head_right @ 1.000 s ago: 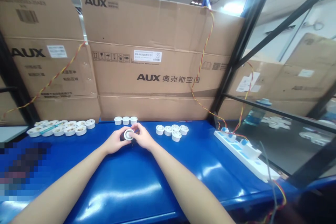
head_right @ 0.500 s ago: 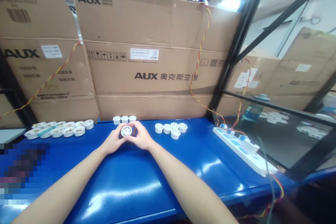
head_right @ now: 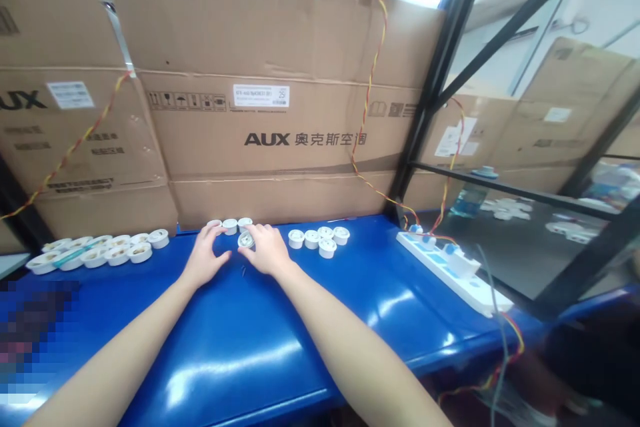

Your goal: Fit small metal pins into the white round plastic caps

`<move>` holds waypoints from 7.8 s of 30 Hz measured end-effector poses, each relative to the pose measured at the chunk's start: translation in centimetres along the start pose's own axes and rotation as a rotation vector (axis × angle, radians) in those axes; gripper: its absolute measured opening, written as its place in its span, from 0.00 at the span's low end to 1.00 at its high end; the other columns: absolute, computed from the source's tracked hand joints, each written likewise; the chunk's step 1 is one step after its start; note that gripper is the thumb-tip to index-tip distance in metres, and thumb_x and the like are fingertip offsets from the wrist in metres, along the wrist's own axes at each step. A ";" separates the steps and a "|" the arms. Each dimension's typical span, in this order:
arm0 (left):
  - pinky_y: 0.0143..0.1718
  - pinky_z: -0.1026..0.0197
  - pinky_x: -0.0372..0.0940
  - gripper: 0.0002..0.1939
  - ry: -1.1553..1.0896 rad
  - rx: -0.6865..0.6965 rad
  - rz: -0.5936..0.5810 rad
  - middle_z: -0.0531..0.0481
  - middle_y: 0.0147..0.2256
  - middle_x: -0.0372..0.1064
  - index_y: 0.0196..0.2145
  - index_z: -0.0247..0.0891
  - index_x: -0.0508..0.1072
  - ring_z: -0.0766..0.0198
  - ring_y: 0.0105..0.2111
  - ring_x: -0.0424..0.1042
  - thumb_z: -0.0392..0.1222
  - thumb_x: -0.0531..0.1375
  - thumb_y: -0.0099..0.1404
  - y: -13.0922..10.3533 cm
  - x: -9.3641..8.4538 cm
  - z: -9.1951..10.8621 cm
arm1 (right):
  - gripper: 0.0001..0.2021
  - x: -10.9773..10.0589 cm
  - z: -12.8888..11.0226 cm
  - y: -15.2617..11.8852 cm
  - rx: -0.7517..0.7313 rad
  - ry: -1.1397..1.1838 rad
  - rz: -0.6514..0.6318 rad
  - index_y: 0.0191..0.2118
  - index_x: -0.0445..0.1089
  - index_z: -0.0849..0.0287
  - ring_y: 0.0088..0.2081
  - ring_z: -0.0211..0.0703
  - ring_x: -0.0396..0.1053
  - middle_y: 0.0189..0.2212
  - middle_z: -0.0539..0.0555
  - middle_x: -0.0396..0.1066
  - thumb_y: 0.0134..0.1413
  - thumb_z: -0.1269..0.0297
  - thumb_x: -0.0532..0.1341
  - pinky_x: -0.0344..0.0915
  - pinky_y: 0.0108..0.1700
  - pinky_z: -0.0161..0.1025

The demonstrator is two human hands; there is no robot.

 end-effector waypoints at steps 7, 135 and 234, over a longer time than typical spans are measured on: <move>0.58 0.40 0.55 0.34 0.259 -0.442 -0.048 0.37 0.66 0.42 0.62 0.43 0.55 0.39 0.64 0.48 0.48 0.58 0.60 0.8 1.2 -2.5 | 0.18 -0.9 3.6 -0.1 0.248 -0.319 -0.153 0.46 0.73 0.62 0.57 0.61 0.59 0.46 0.66 0.73 0.55 0.56 0.59 0.40 0.62 0.58; 0.51 0.56 0.64 0.20 -0.049 0.059 -0.103 0.48 0.48 0.71 0.48 0.42 0.68 0.55 0.49 0.70 0.38 0.61 0.56 1.1 1.5 0.9 | 0.07 1.0 1.6 -0.1 0.154 0.422 0.005 0.31 0.73 0.59 0.32 0.39 0.68 0.30 0.51 0.74 0.56 0.62 0.61 0.62 0.37 0.36; 0.56 0.46 0.62 0.03 0.124 0.106 -0.101 0.44 0.54 0.68 0.31 0.41 0.67 0.52 0.56 0.64 0.41 0.58 0.59 0.3 1.3 -0.6 | 0.11 0.6 1.7 -0.7 -0.258 0.060 -0.341 0.42 0.76 0.55 0.40 0.43 0.71 0.41 0.54 0.73 0.53 0.69 0.60 0.64 0.42 0.36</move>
Point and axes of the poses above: each hand's wrist, its own y-axis towards the middle knuckle, its own x-axis out of the palm, z = x × y, the point moved 1 cm from there along y, towards the middle knuckle
